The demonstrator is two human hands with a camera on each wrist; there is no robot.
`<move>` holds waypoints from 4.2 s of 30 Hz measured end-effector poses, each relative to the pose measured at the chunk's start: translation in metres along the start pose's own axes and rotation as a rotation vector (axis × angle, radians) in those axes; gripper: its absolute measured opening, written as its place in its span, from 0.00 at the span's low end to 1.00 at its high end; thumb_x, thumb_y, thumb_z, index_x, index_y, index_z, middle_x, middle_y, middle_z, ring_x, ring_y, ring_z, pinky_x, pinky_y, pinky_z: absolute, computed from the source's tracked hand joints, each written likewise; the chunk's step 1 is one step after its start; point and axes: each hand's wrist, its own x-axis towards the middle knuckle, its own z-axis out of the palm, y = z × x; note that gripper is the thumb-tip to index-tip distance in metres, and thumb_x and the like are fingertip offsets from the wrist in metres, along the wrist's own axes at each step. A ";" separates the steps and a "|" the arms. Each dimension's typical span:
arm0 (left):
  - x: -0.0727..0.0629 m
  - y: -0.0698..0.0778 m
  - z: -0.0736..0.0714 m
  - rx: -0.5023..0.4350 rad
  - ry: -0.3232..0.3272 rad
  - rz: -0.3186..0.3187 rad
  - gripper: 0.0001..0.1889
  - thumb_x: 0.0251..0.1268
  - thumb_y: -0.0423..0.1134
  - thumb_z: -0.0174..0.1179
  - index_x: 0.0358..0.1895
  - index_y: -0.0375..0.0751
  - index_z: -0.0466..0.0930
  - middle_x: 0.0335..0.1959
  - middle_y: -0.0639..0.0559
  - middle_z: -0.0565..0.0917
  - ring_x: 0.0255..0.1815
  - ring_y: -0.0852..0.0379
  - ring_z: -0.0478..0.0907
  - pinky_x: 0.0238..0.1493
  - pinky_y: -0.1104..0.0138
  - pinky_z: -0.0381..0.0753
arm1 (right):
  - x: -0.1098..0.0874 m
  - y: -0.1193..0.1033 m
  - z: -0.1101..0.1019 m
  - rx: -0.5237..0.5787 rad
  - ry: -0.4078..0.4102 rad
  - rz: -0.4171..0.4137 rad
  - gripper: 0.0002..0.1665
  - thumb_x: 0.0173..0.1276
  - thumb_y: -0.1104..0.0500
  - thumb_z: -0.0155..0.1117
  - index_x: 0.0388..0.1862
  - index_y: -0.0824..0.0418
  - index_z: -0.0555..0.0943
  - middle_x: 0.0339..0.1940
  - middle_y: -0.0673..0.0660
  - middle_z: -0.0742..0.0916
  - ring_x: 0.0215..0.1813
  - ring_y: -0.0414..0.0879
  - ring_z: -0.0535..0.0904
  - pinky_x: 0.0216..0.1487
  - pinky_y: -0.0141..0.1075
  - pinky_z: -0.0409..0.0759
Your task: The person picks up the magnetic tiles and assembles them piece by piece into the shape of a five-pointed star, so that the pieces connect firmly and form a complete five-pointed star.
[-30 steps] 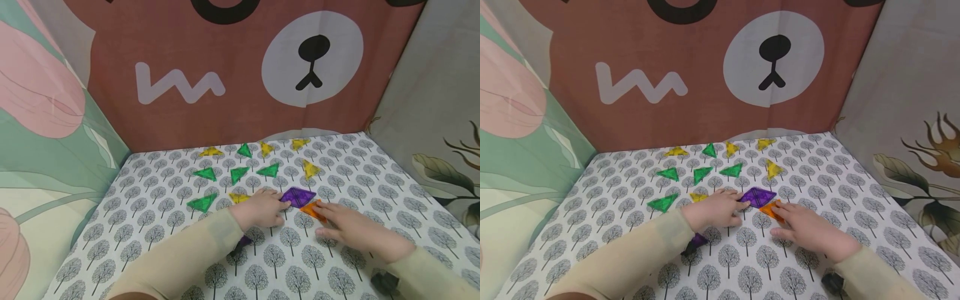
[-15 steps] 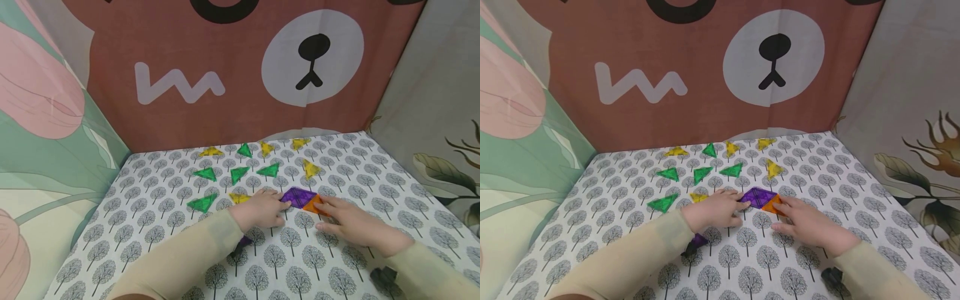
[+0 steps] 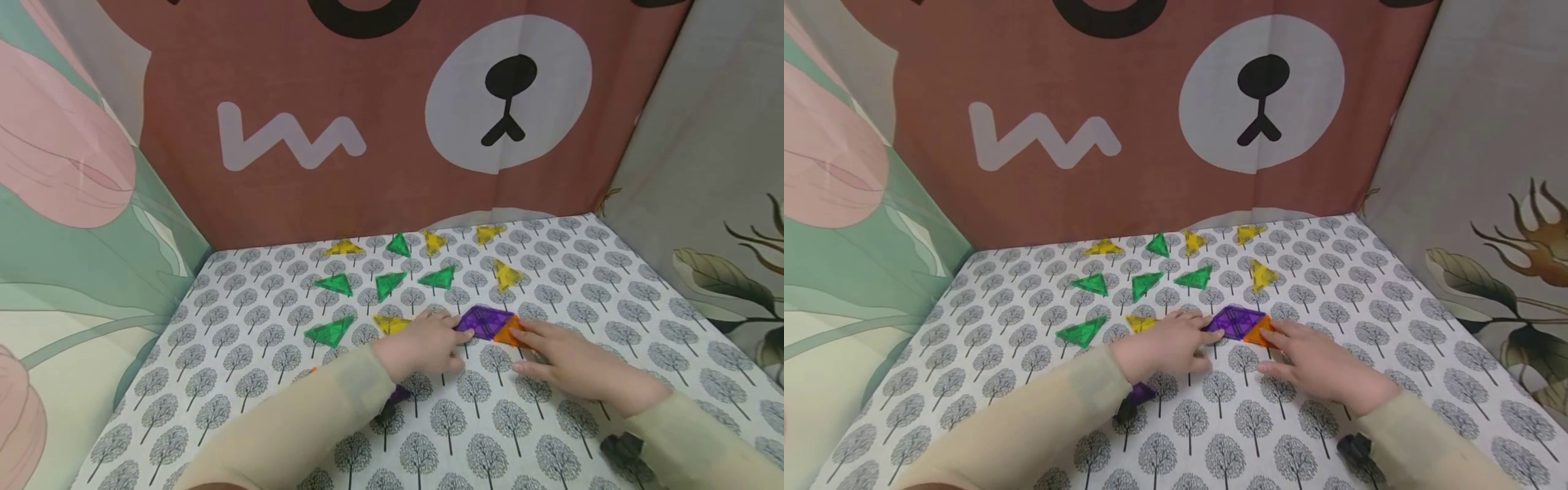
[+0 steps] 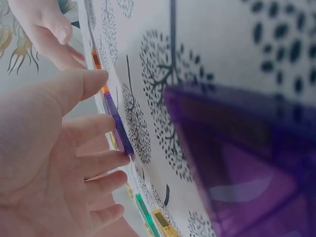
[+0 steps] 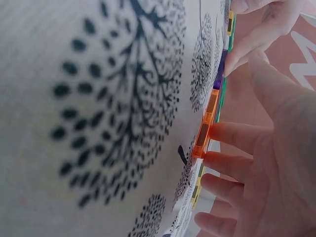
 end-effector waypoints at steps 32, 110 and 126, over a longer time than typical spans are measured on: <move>-0.096 -0.012 -0.034 0.052 0.028 -0.027 0.28 0.73 0.51 0.54 0.75 0.58 0.64 0.64 0.53 0.73 0.67 0.51 0.66 0.74 0.53 0.53 | 0.006 -0.002 0.003 -0.014 -0.020 -0.009 0.48 0.68 0.29 0.53 0.72 0.64 0.70 0.73 0.70 0.67 0.71 0.72 0.59 0.66 0.70 0.56; -0.046 0.029 0.007 0.144 -0.007 -0.008 0.36 0.65 0.61 0.59 0.75 0.69 0.58 0.74 0.47 0.63 0.75 0.50 0.57 0.75 0.49 0.51 | 0.004 -0.012 -0.005 0.022 -0.061 0.004 0.52 0.66 0.27 0.53 0.71 0.67 0.69 0.73 0.71 0.65 0.68 0.74 0.63 0.64 0.69 0.61; -0.042 0.035 0.001 0.147 -0.005 -0.047 0.37 0.64 0.62 0.60 0.75 0.70 0.58 0.74 0.48 0.64 0.73 0.52 0.59 0.74 0.49 0.53 | 0.006 -0.008 -0.002 0.022 -0.061 0.010 0.53 0.65 0.26 0.52 0.72 0.66 0.69 0.74 0.71 0.65 0.68 0.75 0.63 0.64 0.70 0.61</move>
